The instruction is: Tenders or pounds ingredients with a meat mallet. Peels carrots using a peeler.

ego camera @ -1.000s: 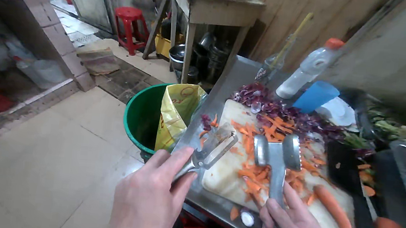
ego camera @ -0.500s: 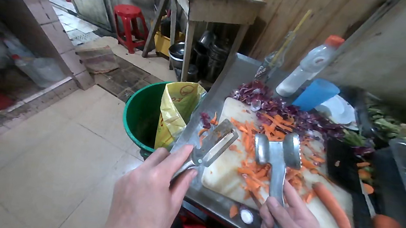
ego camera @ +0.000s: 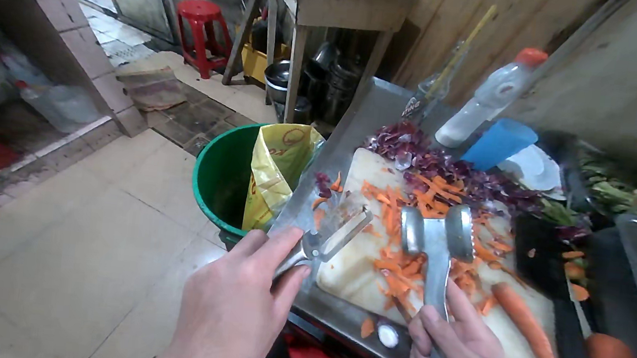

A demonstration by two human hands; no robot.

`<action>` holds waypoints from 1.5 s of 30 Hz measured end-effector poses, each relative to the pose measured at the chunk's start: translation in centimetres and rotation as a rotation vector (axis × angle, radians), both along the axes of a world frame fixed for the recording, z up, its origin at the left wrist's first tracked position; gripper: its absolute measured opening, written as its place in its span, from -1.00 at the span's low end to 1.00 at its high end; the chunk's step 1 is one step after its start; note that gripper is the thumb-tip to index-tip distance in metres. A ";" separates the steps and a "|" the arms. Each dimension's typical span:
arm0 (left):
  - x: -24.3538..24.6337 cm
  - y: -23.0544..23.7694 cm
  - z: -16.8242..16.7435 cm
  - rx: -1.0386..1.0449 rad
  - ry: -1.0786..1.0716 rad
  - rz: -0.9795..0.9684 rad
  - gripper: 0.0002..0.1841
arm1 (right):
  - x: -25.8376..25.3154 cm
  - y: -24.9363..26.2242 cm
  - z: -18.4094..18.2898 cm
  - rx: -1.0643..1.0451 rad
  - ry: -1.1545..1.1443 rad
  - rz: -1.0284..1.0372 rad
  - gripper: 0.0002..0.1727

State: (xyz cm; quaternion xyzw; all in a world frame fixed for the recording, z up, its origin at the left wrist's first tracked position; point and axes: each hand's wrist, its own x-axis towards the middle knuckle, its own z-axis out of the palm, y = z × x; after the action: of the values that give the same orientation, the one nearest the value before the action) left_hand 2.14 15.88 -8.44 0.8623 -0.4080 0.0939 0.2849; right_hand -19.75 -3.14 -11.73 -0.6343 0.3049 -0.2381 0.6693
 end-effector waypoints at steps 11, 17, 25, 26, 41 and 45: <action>2.1 -3.8 -2.5 0.386 0.119 -0.311 -0.61 | -2.0 1.8 2.0 -0.202 0.146 -0.050 -0.37; 1.7 -3.7 -3.2 0.351 0.018 -0.292 -0.60 | -2.9 1.6 1.5 -0.205 0.142 -0.041 -0.36; 1.1 -3.6 -4.0 0.320 -0.101 -0.258 -0.61 | -2.7 0.9 0.8 -0.094 0.079 -0.066 -0.37; 1.0 -3.6 -4.1 0.313 -0.110 -0.256 -0.61 | -2.8 0.8 0.7 -0.076 0.068 -0.069 -0.38; 0.9 -3.6 -4.5 0.293 -0.154 -0.239 -0.60 | -2.8 0.5 0.3 -0.021 0.001 -0.069 -0.40; 0.9 -3.6 -4.4 0.323 -0.148 -0.228 -0.55 | -2.8 0.5 0.3 -0.026 -0.008 -0.076 -0.41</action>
State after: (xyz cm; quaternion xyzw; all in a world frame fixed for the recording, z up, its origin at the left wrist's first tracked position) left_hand 3.01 12.25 -12.81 0.8357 -0.5326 0.0573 0.1211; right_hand -22.59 -2.59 -11.47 -0.6301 0.3227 -0.2699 0.6527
